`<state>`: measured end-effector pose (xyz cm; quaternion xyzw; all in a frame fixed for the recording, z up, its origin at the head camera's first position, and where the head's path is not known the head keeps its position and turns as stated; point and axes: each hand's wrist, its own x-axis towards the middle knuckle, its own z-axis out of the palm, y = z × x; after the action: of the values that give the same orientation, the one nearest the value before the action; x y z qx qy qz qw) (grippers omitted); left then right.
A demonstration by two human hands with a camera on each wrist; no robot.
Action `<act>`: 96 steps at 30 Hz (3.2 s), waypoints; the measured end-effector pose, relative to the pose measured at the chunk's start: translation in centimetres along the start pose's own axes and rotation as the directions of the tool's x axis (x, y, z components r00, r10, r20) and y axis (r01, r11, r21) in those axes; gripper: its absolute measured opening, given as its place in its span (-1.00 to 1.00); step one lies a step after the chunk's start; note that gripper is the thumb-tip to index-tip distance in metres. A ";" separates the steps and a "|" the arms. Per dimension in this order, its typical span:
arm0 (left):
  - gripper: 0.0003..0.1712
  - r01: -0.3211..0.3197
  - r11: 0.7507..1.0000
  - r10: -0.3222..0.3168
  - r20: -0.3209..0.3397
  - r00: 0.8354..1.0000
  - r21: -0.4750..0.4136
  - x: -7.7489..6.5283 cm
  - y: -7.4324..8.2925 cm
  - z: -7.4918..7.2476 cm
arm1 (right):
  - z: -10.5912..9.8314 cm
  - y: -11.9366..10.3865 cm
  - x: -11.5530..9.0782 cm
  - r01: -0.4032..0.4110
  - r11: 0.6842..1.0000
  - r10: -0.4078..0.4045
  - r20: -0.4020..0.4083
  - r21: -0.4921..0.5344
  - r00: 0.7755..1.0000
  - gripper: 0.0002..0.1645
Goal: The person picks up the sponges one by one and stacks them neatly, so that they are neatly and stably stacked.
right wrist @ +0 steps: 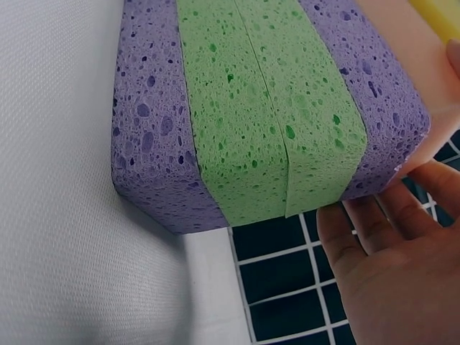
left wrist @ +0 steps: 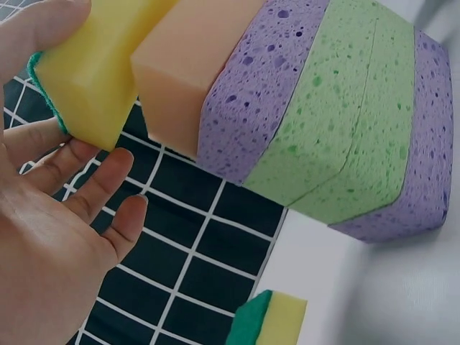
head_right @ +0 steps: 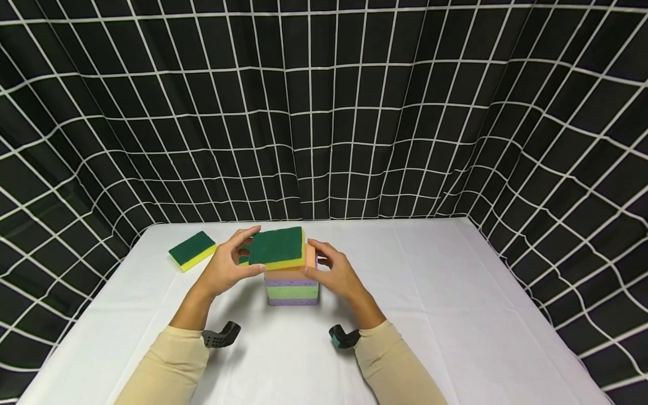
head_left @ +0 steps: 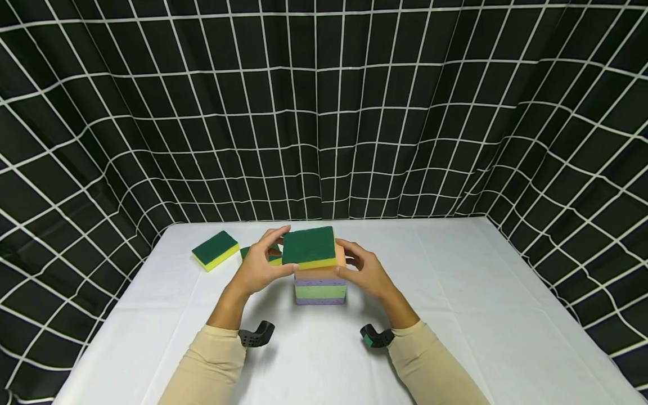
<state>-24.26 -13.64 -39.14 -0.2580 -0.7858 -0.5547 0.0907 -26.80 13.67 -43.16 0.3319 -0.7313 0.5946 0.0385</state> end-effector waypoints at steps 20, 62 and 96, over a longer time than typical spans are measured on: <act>-0.14 0.030 0.999 -0.031 0.050 0.998 0.023 0.3 4.0 1.0 | 0.1 -3.8 -0.1 -0.048 0.999 0.048 0.021 0.012 0.999 -0.22; -0.15 0.026 0.999 -0.028 0.044 0.999 0.045 0.5 4.1 1.4 | 0.1 -3.9 -0.1 -0.095 0.995 0.096 0.038 -0.018 0.995 -0.14; -0.16 0.022 1.000 -0.023 0.065 0.998 0.016 1.0 3.4 1.5 | -1.2 -4.8 -0.5 -0.042 0.999 0.042 -0.013 0.019 0.999 -0.07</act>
<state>-23.14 -11.10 -36.45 -0.2667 -0.7953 -0.5410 0.0606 -24.28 14.62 -38.98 0.3126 -0.7322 0.6045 0.0278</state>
